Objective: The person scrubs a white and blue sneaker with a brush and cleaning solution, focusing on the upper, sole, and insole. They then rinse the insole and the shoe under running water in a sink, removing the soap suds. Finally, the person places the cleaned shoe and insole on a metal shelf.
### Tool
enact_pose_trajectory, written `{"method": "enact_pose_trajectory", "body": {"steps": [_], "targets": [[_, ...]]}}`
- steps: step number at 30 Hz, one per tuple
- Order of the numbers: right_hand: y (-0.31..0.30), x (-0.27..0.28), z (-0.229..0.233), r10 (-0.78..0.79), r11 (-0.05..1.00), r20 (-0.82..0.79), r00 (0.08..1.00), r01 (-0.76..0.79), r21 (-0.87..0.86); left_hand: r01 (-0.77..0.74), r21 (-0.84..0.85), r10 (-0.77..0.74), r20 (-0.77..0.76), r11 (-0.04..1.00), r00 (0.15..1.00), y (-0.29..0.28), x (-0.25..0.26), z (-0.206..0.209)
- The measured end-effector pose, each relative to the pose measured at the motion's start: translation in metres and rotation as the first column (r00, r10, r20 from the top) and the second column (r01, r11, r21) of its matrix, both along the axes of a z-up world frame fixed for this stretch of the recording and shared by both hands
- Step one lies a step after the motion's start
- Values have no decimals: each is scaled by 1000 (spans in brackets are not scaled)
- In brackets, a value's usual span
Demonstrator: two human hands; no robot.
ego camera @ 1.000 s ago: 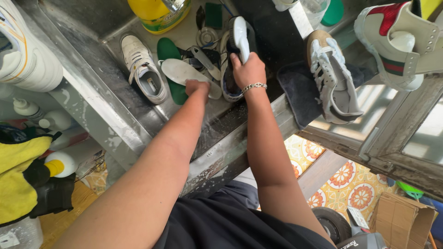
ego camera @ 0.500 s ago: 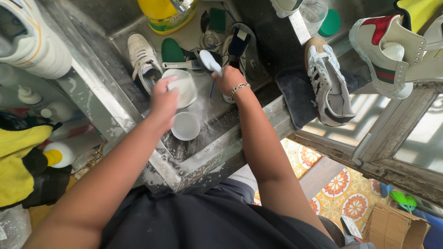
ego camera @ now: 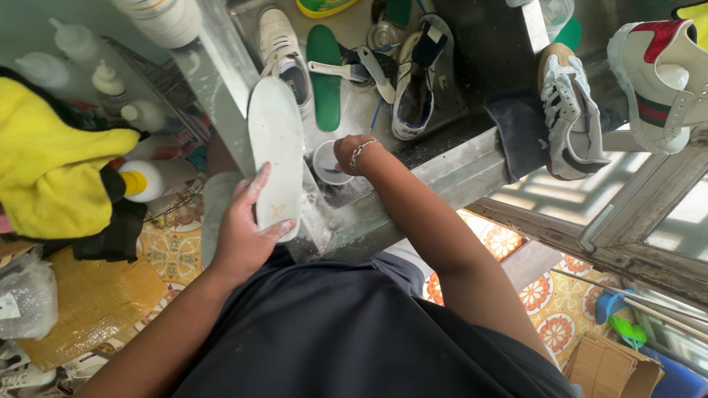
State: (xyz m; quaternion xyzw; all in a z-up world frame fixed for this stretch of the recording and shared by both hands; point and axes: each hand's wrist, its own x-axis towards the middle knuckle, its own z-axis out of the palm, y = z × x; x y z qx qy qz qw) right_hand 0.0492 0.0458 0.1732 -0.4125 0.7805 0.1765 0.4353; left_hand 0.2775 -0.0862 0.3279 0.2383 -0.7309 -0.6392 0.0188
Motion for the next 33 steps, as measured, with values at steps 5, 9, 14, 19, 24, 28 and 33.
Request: {"method": "enact_pose_trajectory", "body": {"steps": [5, 9, 14, 19, 24, 28, 33], "targets": [[11, -19, 21, -58, 995, 8, 998, 58, -75, 51, -49, -56, -97, 997, 994, -2, 20, -10], [67, -30, 108, -326, 870, 92, 941, 337, -359, 87, 97, -70, -164, 991, 984, 2, 20, -6], [141, 10, 181, -581, 333, 386, 717, 642, -691, 331, 59, -318, -164, 942, 934, 22, 6, -10], [187, 56, 165, -619, 179, 175, 766, 354, -918, 501, -141, -520, -213, 854, 827, 61, -33, -52], [177, 84, 159, -650, 587, -263, 713, 251, -770, 549, -603, -664, 43, 579, 747, 71, -56, -65], [161, 91, 162, -591, 635, -306, 747, 196, -747, 278, -894, -660, -25, 351, 751, 67, -51, -59], [164, 86, 155, -570, 644, -294, 767, 195, -740, 346, -820, -663, -55, 456, 746, 62, -42, -56]]}}
